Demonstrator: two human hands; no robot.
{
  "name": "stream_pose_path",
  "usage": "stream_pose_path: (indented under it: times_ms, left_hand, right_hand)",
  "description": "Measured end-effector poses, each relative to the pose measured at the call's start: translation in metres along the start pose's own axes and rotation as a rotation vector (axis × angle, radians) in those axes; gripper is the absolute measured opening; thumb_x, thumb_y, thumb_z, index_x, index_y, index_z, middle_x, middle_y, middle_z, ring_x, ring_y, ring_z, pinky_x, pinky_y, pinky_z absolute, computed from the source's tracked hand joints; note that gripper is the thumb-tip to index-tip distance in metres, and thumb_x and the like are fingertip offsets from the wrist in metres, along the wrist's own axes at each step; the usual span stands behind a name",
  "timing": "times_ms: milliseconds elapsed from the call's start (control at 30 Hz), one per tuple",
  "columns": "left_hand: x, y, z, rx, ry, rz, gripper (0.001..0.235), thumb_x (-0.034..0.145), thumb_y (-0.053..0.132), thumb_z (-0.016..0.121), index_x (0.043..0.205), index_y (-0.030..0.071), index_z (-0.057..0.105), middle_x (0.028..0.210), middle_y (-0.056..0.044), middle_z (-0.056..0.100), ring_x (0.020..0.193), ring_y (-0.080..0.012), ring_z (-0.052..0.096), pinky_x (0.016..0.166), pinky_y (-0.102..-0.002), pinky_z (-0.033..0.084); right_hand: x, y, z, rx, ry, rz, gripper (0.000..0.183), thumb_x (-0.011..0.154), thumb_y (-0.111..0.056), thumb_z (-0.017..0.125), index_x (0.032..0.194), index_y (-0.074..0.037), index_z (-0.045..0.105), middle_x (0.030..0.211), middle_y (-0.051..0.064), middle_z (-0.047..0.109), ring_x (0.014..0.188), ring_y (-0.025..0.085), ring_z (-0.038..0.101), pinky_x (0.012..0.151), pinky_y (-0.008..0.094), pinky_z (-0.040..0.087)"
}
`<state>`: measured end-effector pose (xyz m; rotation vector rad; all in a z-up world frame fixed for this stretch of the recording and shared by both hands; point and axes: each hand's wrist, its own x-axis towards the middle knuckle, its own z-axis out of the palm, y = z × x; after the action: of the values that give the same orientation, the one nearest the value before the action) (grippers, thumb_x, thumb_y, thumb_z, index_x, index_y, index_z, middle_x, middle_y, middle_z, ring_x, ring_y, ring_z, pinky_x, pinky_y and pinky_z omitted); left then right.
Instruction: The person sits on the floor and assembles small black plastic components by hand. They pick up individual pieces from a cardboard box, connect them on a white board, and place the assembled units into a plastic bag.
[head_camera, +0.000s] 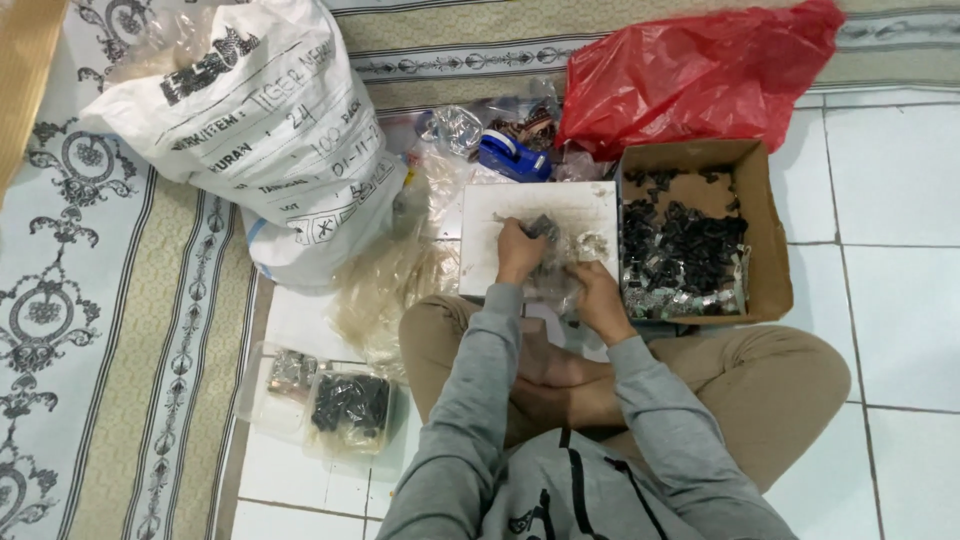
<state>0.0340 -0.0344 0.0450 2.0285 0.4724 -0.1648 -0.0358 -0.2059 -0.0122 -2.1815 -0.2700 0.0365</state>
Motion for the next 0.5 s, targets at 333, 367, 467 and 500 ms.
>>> stream_pose_path:
  times_ms: [333,367,467,500]
  left_hand:
    - [0.011,-0.001,-0.019,-0.178,-0.086,0.022,0.072,0.078,-0.002,0.067,0.146,-0.011,0.045,0.134,-0.04,0.052,0.132,-0.0539,0.05,0.107,-0.059,0.047]
    - [0.018,-0.012,-0.014,-0.203,-0.026,0.005,0.067,0.08,0.0,0.065,0.145,-0.007,0.049,0.131,-0.037,0.055,0.127,-0.0476,0.055,0.103,-0.054,0.05]
    - [0.003,0.001,-0.021,-0.24,0.055,0.034,0.064,0.083,-0.004,0.059,0.146,-0.006,0.047,0.133,-0.038,0.054,0.128,-0.0483,0.054,0.106,-0.054,0.047]
    - [-0.008,0.012,-0.03,-0.249,0.084,0.072,0.065,0.083,-0.009,0.054,0.147,-0.009,0.043,0.137,-0.041,0.049,0.134,-0.0554,0.047,0.112,-0.06,0.042]
  right_hand:
    - [0.005,-0.014,-0.005,0.03,0.014,-0.051,0.053,0.086,0.008,0.042,0.13,-0.003,0.069,0.125,0.025,0.066,0.12,0.048,0.06,0.104,0.053,0.045]
    - [0.003,-0.017,-0.007,0.024,0.02,-0.008,0.056,0.084,0.009,0.041,0.13,-0.006,0.07,0.126,0.022,0.066,0.119,0.046,0.06,0.104,0.051,0.046]
    - [-0.002,-0.022,-0.008,-0.005,0.038,0.042,0.058,0.083,0.01,0.042,0.13,-0.009,0.071,0.127,0.019,0.066,0.119,0.044,0.061,0.104,0.05,0.046]
    - [-0.002,-0.024,-0.006,-0.019,0.041,0.047,0.056,0.084,0.01,0.043,0.129,-0.009,0.071,0.127,0.019,0.066,0.119,0.044,0.06,0.104,0.05,0.046]
